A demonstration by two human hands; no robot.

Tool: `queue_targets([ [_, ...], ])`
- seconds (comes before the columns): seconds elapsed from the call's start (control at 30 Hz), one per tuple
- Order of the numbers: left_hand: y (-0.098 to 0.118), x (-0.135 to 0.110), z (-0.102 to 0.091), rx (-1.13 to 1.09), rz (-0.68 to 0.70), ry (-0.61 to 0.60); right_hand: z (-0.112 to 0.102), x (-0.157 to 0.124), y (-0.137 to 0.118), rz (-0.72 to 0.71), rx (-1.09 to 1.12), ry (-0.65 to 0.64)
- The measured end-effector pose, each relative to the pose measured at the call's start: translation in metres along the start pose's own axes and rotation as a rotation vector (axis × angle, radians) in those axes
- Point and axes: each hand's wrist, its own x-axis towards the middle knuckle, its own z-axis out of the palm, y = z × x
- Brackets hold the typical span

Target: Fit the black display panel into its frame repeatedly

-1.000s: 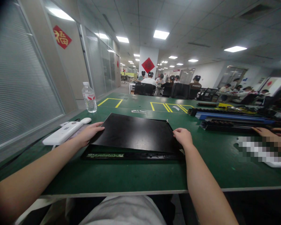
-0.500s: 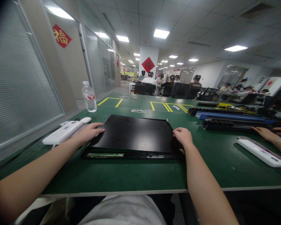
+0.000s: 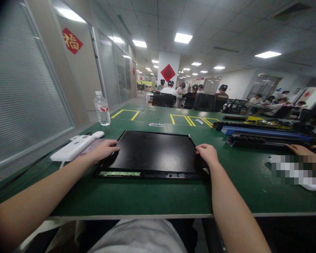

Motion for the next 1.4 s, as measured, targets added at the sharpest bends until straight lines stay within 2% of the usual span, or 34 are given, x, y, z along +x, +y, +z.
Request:
queue_targets([
  [0.2,-0.002,0.002,0.001,0.068,0.027,0.010,0.000,0.002,0.001,-0.005,-0.017,-0.005],
  [0.47,-0.003,-0.003,0.001,0.124,-0.001,0.066,0.000,0.000,0.001,0.001,0.006,-0.015],
  [0.63,0.002,-0.006,0.000,0.212,0.046,0.034,-0.002,-0.008,-0.009,-0.046,-0.089,0.005],
  [0.73,0.009,-0.012,-0.001,0.286,0.126,-0.024,-0.004,-0.014,-0.016,-0.084,-0.167,0.016],
  [0.8,0.014,-0.017,-0.003,0.365,0.227,-0.084,-0.004,-0.017,-0.019,-0.098,-0.192,0.022],
  [0.97,0.024,-0.027,-0.007,0.360,0.454,-0.310,-0.005,-0.019,-0.022,-0.094,-0.206,0.023],
  [1.17,0.030,-0.034,-0.009,0.264,0.560,-0.409,-0.005,-0.019,-0.021,-0.098,-0.207,0.021],
  [1.4,0.031,-0.032,-0.015,0.247,0.564,-0.450,-0.004,-0.018,-0.020,-0.093,-0.199,0.024],
])
